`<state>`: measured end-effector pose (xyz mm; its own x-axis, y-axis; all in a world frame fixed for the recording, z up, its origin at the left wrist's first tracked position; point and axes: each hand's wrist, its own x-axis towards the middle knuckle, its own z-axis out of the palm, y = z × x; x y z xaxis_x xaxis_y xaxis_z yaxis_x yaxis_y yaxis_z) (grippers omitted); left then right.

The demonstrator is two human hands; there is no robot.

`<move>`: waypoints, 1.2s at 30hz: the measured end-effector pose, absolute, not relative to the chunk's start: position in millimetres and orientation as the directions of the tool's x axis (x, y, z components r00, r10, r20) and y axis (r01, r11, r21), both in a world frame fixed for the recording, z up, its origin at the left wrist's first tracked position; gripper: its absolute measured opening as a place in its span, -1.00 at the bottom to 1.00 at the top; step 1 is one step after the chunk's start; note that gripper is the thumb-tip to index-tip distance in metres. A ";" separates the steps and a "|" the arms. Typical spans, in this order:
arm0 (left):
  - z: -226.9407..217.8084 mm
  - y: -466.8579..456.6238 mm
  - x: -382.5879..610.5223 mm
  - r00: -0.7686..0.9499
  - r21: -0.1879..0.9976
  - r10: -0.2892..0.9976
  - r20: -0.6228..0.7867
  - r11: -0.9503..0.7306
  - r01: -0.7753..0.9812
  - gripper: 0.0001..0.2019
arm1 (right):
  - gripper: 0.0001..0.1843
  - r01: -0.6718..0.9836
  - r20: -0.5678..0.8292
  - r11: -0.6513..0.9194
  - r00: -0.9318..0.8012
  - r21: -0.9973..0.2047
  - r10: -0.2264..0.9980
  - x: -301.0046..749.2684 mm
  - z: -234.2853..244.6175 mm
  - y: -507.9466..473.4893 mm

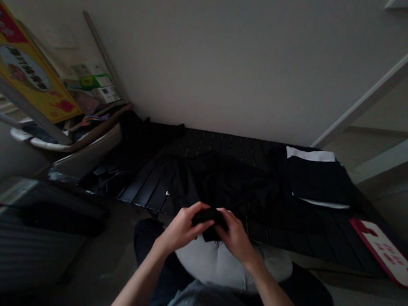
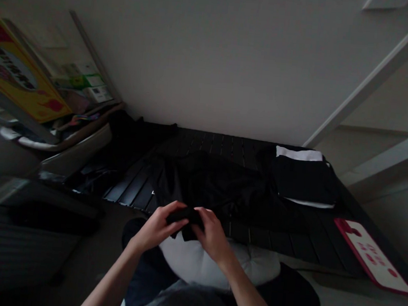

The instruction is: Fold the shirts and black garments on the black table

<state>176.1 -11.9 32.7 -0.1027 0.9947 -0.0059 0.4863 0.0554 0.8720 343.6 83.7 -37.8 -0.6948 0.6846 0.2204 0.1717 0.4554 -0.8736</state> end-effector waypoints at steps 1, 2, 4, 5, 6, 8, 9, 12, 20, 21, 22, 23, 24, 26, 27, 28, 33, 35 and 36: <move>31.8 -10.5 175.3 -0.067 0.870 0.997 0.030 0.007 0.492 -0.56 | -0.70 0.179 0.195 0.387 -0.633 -0.905 0.750 345.2 -38.9 88.4; 28.0 -8.7 172.7 -0.033 0.848 0.997 0.068 -0.040 0.529 -0.39 | -0.71 0.177 0.180 0.329 -0.559 -0.928 0.809 347.9 -39.2 95.0; 11.4 -3.0 162.5 -0.019 0.731 0.992 0.121 -0.076 0.678 -0.12 | -0.68 0.145 0.175 0.247 -0.387 -0.958 0.905 355.6 -36.9 111.2; -0.6 1.0 155.4 -0.053 0.644 0.989 0.135 -0.047 0.763 -0.07 | -0.65 0.121 0.177 0.221 -0.301 -0.968 0.937 360.0 -34.7 120.0; -14.1 5.5 147.3 -0.123 0.560 0.982 0.146 0.021 0.828 -0.08 | -0.62 0.094 0.176 0.201 -0.227 -0.975 0.958 364.3 -32.2 128.7; -40.9 15.3 129.3 -0.299 0.456 0.939 0.170 0.194 0.869 -0.22 | -0.57 0.039 0.169 0.175 -0.120 -0.984 0.978 372.0 -27.1 144.8; -52.0 20.0 119.9 -0.351 0.431 0.921 0.170 0.251 0.867 -0.29 | -0.55 0.016 0.164 0.166 -0.076 -0.986 0.983 375.1 -25.1 152.1; -68.3 30.0 93.9 -0.438 0.401 0.881 0.179 0.341 0.850 -0.50 | -0.53 -0.022 0.156 0.157 0.016 -0.987 0.988 382.5 -22.2 172.1; -7.4 12.6 70.5 -0.236 0.760 0.972 -0.004 0.156 0.631 -0.84 | -0.54 0.032 0.032 0.035 -0.094 -0.999 0.995 409.3 -15.7 224.1; 4.6 7.2 70.7 -0.248 0.808 0.968 -0.042 0.179 0.562 -0.82 | -0.55 0.076 0.015 0.028 -0.163 -0.997 0.987 412.4 -12.7 229.8; 16.6 2.0 70.4 -0.255 0.847 0.964 -0.074 0.196 0.494 -0.79 | -0.56 0.115 0.004 0.030 -0.221 -0.993 0.975 414.7 -9.6 235.3; 28.2 -2.6 69.3 -0.243 0.878 0.964 -0.109 0.208 0.432 -0.77 | -0.57 0.146 -0.009 0.033 -0.278 -0.989 0.961 416.2 -6.6 240.7; 39.2 -6.0 66.9 -0.203 0.900 0.967 -0.152 0.220 0.376 -0.75 | -0.57 0.167 -0.030 0.028 -0.336 -0.986 0.941 417.0 -3.9 246.3; 57.3 -7.5 58.7 -0.057 0.922 0.966 -0.253 0.259 0.288 -0.73 | -0.58 0.183 -0.089 -0.004 -0.458 -0.983 0.884 416.2 0.0 258.3; 63.8 -4.7 53.0 0.020 0.922 0.955 -0.297 0.281 0.267 -0.74 | -0.58 0.183 -0.118 -0.028 -0.506 -0.983 0.855 414.9 1.1 264.8; 68.4 0.8 46.8 0.069 0.918 0.943 -0.325 0.297 0.264 -0.74 | -0.59 0.183 -0.144 -0.052 -0.535 -0.982 0.833 413.2 1.7 271.9; 67.9 60.4 15.6 -0.150 0.872 0.970 -0.193 0.240 0.427 -0.71 | -0.66 0.229 -0.184 -0.091 -0.428 -0.969 0.885 401.3 -0.8 313.4; 62.3 89.3 4.7 -0.195 0.846 0.971 -0.139 0.219 0.485 -0.70 | -0.69 0.252 -0.153 -0.056 -0.382 -0.966 0.911 396.6 -3.1 331.3; 59.2 103.2 -0.5 -0.196 0.834 0.972 -0.129 0.213 0.508 -0.70 | -0.70 0.265 -0.138 -0.037 -0.375 -0.963 0.917 394.2 -4.6 340.0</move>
<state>-0.5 103.2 59.2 -0.1963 0.9720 -0.1290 0.5082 0.2134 0.8344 394.2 340.0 -4.6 -0.3748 0.9167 -0.1385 0.2653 -0.0371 -0.9635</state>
